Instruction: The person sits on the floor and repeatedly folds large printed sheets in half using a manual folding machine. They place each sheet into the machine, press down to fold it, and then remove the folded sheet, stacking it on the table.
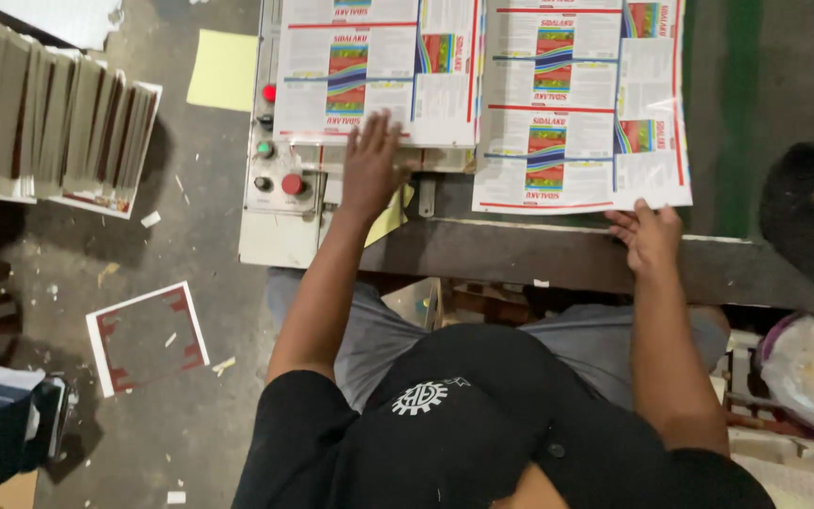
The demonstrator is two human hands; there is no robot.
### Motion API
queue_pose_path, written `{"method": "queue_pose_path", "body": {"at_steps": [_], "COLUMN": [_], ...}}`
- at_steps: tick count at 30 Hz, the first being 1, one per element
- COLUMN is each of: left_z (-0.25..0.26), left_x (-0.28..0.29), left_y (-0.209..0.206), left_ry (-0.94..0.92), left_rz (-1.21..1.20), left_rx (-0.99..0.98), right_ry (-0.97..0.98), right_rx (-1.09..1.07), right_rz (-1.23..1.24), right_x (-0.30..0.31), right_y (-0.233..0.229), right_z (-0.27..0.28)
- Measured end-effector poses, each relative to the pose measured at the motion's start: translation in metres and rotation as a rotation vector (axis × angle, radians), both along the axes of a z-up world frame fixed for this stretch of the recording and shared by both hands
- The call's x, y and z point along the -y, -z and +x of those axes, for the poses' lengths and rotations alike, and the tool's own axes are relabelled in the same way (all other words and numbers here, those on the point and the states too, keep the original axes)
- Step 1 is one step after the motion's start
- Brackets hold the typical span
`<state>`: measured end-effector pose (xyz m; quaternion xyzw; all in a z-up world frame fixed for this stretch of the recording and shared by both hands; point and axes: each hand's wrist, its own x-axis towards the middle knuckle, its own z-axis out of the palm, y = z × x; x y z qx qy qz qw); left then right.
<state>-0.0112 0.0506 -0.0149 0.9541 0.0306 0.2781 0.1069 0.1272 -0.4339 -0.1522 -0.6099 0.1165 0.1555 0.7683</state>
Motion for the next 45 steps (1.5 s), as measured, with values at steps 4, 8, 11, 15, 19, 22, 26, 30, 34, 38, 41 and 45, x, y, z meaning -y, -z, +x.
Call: {"method": "queue_pose_path", "body": {"at_steps": [4,8,11,15,19,22,26,30,34,38,41,45], "left_z": [0.026,0.039,0.05,0.067,0.065,0.057,0.052,0.05,0.04,0.02,0.012,0.015], "left_x": [-0.003,-0.013,-0.022,-0.04,-0.045,-0.036,-0.034,-0.025,0.026,0.096,0.127,0.124], "left_y": [0.0,-0.012,-0.022,-0.017,-0.031,-0.06,-0.093,-0.103,-0.071,-0.043,-0.036,-0.018], "left_ry": [0.12,0.159,0.184,0.235,0.225,0.129,0.059,0.065,0.288,0.483,0.587,0.583], "left_rz": [0.174,0.155,0.173,0.257,0.256,0.131,-0.093,-0.227,-0.086,-0.035,0.011,0.001], "left_rx": [-0.068,-0.265,-0.375,-0.483,-0.424,-0.348,-0.143,0.152,0.258,0.056,-0.079,-0.03], "right_ry": [-0.024,-0.073,-0.08,-0.115,-0.165,-0.219,-0.295,-0.346,-0.38,-0.486,-0.473,-0.294], "right_rx": [0.008,-0.027,-0.069,-0.157,-0.185,-0.182,-0.163,-0.133,-0.053,0.04,-0.027,-0.056], "right_rz": [0.048,0.098,0.114,0.083,0.09,0.115,0.123,0.094,0.086,0.188,0.28,0.318], "right_x": [-0.011,-0.013,-0.017,-0.018,-0.029,-0.042,-0.062,-0.088,-0.124,-0.152,-0.159,-0.135], "right_y": [0.012,0.011,0.012,0.015,0.008,0.004,-0.012,-0.042,-0.093,-0.12,-0.088,-0.062], "right_z": [0.042,0.042,0.017,-0.025,-0.058,-0.071,-0.075,-0.065,-0.062,-0.061,-0.06,-0.063]}}
